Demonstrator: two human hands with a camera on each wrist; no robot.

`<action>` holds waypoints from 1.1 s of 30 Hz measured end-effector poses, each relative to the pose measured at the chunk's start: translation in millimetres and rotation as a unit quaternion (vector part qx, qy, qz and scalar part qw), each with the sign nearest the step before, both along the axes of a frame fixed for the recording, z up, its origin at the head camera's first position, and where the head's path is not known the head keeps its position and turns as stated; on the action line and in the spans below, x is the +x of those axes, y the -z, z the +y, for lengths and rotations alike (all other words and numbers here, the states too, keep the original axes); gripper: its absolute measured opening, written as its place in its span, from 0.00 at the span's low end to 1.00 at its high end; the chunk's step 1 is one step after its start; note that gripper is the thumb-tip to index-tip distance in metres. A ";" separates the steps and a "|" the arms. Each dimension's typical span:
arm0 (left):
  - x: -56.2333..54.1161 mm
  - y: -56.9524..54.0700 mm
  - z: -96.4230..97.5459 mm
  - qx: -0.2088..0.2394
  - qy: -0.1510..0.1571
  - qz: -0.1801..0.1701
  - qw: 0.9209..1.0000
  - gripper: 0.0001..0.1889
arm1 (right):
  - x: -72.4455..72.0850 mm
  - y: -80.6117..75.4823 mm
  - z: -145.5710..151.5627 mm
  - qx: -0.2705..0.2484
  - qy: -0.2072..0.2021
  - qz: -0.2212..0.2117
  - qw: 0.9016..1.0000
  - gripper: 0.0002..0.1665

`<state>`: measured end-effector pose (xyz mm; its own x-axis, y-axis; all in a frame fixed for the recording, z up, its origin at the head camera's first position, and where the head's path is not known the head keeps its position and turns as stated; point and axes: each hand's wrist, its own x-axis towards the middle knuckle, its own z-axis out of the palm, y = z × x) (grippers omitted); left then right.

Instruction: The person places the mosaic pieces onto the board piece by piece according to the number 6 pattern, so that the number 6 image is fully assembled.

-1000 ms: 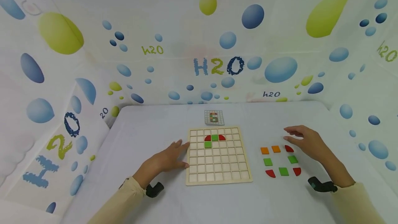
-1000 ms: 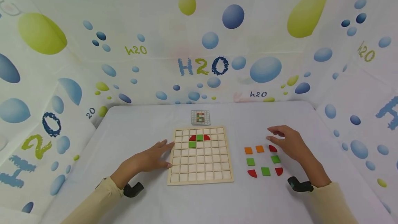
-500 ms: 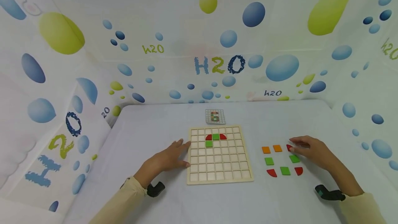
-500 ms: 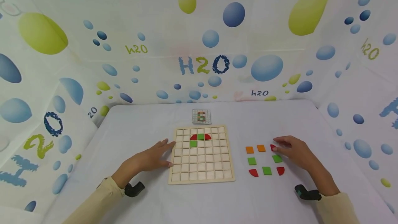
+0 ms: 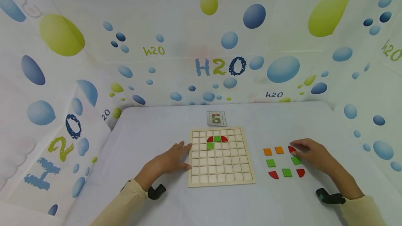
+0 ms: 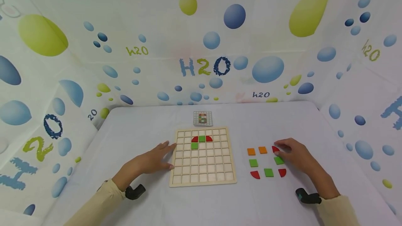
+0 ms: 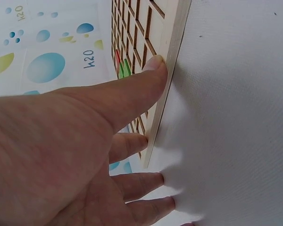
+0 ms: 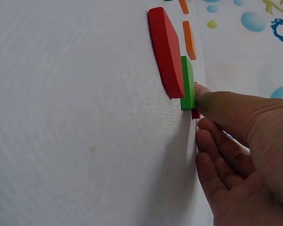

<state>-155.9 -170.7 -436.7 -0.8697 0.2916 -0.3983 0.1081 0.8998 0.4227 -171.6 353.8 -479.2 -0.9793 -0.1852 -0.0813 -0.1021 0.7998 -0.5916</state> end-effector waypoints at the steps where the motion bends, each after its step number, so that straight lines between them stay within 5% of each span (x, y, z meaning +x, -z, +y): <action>1: 0.0 -0.2 0.2 0.000 0.000 0.000 1.000 0.46 | -0.1 0.1 0.0 0.001 -0.001 0.003 1.000 0.27; 33: 3.2 -1.9 1.7 -0.010 0.000 0.008 1.000 0.46 | -0.9 -2.8 -6.0 0.016 -0.004 0.018 1.000 0.18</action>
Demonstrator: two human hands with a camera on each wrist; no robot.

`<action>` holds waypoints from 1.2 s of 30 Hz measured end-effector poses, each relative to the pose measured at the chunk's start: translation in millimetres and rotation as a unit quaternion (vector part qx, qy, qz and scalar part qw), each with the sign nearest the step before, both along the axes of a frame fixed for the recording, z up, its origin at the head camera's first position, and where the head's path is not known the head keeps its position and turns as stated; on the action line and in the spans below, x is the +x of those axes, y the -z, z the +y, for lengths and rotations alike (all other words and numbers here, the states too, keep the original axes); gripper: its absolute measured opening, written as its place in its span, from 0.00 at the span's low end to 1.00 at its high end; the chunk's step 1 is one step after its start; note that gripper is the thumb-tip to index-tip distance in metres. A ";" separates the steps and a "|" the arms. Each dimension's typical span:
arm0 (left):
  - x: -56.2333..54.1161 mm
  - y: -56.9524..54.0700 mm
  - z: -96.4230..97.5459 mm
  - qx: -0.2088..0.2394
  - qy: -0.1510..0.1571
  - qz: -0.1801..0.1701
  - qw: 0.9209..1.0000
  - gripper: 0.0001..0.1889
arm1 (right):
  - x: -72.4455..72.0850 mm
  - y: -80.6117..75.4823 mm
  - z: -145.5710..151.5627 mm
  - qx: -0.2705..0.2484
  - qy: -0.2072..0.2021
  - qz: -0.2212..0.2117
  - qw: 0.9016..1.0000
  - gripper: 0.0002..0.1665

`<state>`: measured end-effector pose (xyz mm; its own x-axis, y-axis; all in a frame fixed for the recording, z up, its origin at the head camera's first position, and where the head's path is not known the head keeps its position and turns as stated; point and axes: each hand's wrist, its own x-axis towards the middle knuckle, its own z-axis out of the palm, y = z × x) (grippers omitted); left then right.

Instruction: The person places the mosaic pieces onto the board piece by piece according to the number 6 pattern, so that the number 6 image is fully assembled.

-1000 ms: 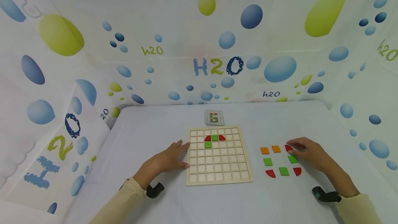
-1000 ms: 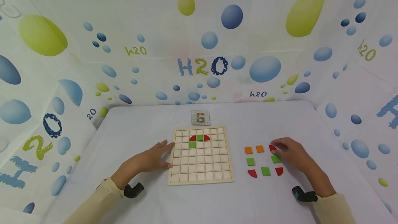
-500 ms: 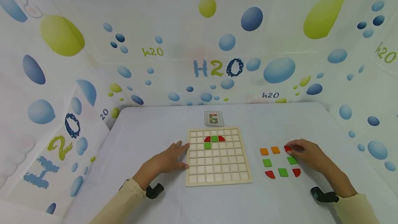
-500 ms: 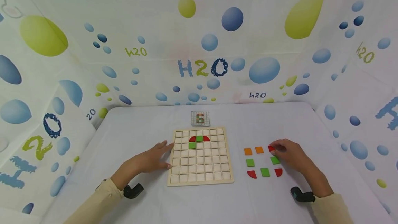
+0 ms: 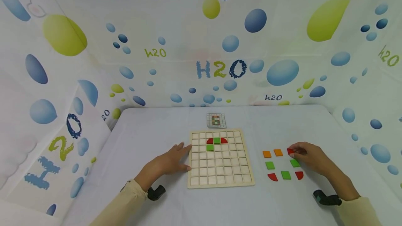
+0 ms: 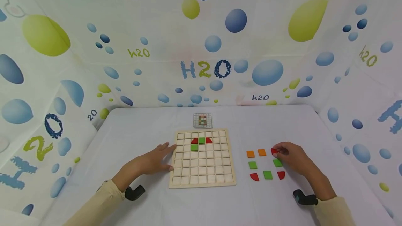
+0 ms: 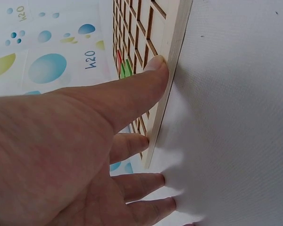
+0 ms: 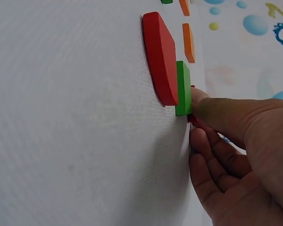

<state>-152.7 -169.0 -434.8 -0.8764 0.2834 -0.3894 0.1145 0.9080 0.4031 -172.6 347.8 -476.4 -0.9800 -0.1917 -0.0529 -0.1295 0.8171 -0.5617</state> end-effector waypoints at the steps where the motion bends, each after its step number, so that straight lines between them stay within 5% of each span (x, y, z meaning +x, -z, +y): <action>1: 0.0 0.0 -0.2 0.001 0.000 0.000 1.000 0.46 | 0.2 0.1 0.0 0.000 -0.001 0.001 1.000 0.18; 19: -1.6 2.5 -0.8 -0.002 0.001 -0.001 1.000 0.46 | -5.1 -11.9 -20.0 -0.011 -0.018 0.007 1.000 0.19; 36: -0.8 -0.2 -1.2 0.005 -0.004 -0.005 1.000 0.46 | -18.0 -32.3 -90.8 -0.029 -0.029 -0.007 0.999 0.15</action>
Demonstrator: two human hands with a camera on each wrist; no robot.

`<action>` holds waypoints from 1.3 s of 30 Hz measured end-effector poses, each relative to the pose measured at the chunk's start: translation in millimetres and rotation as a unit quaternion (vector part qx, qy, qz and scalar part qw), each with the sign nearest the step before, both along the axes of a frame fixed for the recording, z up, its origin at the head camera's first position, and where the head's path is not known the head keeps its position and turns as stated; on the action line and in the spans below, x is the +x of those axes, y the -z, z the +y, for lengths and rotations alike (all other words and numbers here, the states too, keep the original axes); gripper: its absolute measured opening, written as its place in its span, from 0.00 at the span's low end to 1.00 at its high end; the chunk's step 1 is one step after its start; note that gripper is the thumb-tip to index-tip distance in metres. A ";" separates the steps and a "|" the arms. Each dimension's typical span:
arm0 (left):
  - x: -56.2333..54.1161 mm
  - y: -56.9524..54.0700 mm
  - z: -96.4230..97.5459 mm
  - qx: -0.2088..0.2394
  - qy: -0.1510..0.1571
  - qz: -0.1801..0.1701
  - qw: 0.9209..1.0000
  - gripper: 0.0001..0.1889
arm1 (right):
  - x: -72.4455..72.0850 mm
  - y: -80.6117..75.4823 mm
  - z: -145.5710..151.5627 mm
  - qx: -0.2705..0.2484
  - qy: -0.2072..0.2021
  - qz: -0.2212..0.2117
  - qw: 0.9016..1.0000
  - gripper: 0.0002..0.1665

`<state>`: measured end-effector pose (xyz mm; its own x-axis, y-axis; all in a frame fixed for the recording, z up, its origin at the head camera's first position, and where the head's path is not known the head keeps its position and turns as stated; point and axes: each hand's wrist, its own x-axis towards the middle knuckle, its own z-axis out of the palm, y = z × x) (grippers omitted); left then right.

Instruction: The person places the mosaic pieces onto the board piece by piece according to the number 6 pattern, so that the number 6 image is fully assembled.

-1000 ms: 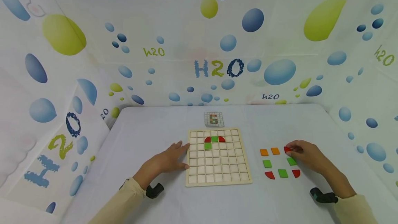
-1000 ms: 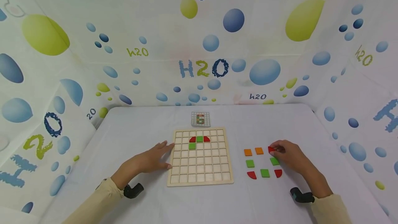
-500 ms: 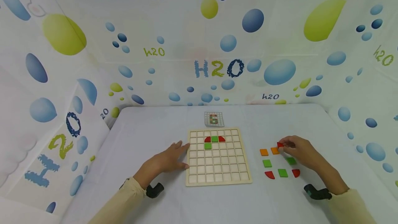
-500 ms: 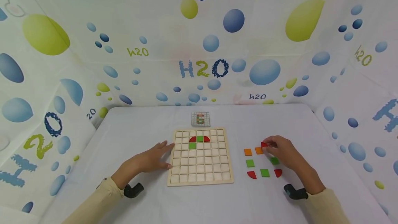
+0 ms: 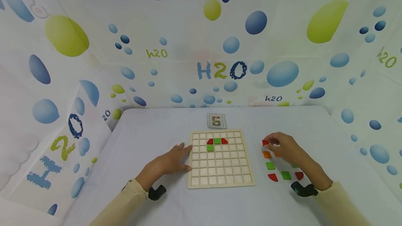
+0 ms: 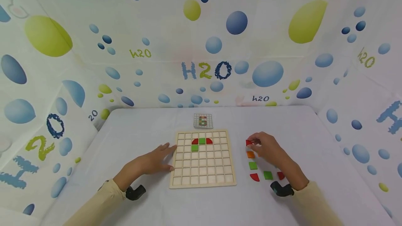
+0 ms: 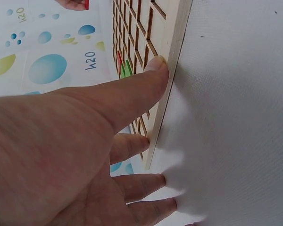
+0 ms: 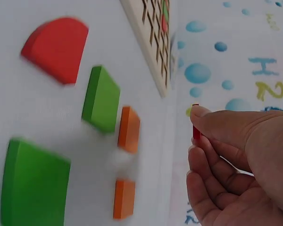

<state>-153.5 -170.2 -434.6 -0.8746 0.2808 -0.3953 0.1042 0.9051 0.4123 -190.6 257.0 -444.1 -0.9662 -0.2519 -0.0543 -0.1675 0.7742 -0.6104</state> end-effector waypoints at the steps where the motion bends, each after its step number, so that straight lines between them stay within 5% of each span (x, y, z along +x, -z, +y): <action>1: 0.0 0.0 0.2 0.000 -0.001 -0.001 1.000 0.46 | -0.3 -0.3 -4.0 -0.001 -0.003 -0.001 1.000 0.15; 19: -0.8 2.7 0.6 -0.009 0.009 0.010 1.000 0.46 | -4.4 19.1 -45.3 -0.025 -0.066 0.015 0.997 0.10; 39: -0.7 2.8 -0.1 0.003 0.002 0.001 1.000 0.46 | 1.0 22.8 -93.0 -0.039 -0.062 -0.018 0.997 0.12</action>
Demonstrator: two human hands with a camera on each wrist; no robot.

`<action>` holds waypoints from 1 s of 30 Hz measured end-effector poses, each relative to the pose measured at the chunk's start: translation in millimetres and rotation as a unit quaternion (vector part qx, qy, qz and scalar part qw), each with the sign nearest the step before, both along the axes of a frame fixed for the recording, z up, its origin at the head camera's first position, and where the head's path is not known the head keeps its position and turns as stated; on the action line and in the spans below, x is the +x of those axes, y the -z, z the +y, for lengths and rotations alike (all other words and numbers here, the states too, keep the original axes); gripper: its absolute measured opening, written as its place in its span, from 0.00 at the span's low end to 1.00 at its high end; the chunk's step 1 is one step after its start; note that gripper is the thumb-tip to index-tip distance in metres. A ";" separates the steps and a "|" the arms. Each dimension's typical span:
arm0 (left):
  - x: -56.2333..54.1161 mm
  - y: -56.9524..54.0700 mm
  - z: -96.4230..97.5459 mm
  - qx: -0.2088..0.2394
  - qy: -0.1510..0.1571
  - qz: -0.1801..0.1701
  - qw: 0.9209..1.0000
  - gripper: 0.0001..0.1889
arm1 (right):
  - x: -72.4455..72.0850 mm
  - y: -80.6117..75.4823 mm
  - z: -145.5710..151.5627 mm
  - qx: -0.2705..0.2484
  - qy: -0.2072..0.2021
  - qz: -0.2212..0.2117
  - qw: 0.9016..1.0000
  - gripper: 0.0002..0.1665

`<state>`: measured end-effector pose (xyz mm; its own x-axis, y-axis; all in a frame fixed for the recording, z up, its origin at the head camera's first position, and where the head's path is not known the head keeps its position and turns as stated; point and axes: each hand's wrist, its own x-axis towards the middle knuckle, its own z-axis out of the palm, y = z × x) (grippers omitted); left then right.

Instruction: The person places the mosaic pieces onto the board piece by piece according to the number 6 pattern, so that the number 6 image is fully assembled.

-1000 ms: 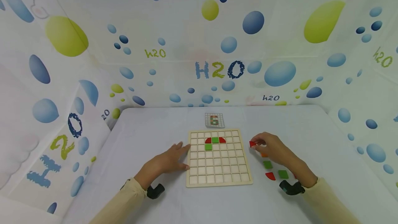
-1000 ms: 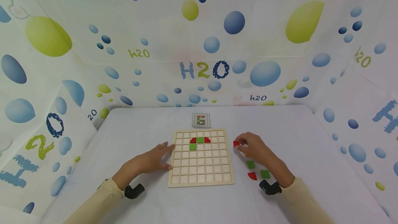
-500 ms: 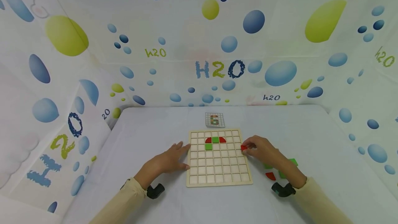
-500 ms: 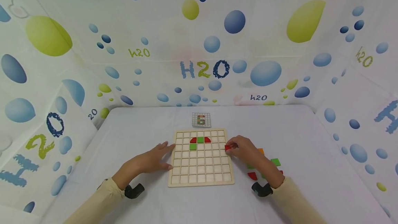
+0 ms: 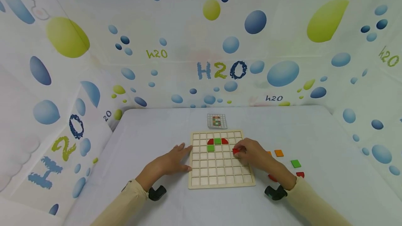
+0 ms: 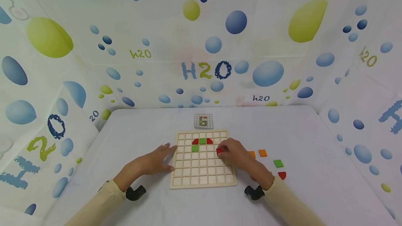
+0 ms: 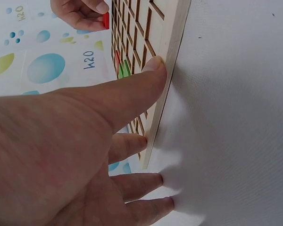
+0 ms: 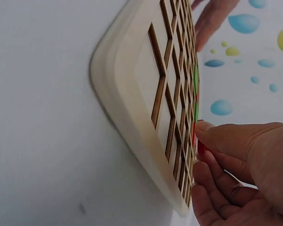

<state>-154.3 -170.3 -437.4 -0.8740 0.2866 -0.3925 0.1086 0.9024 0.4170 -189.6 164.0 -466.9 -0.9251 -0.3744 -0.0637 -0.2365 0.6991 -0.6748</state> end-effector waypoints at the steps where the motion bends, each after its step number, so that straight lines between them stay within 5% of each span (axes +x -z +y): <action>1: -0.3 0.3 0.1 -0.001 -0.001 0.000 1.000 0.46 | -0.1 0.7 -2.8 0.001 -0.002 0.002 1.000 0.11; 30: -0.2 0.7 0.1 0.000 0.004 0.006 1.000 0.46 | 6.3 -4.0 -33.7 0.023 0.000 0.007 1.000 0.08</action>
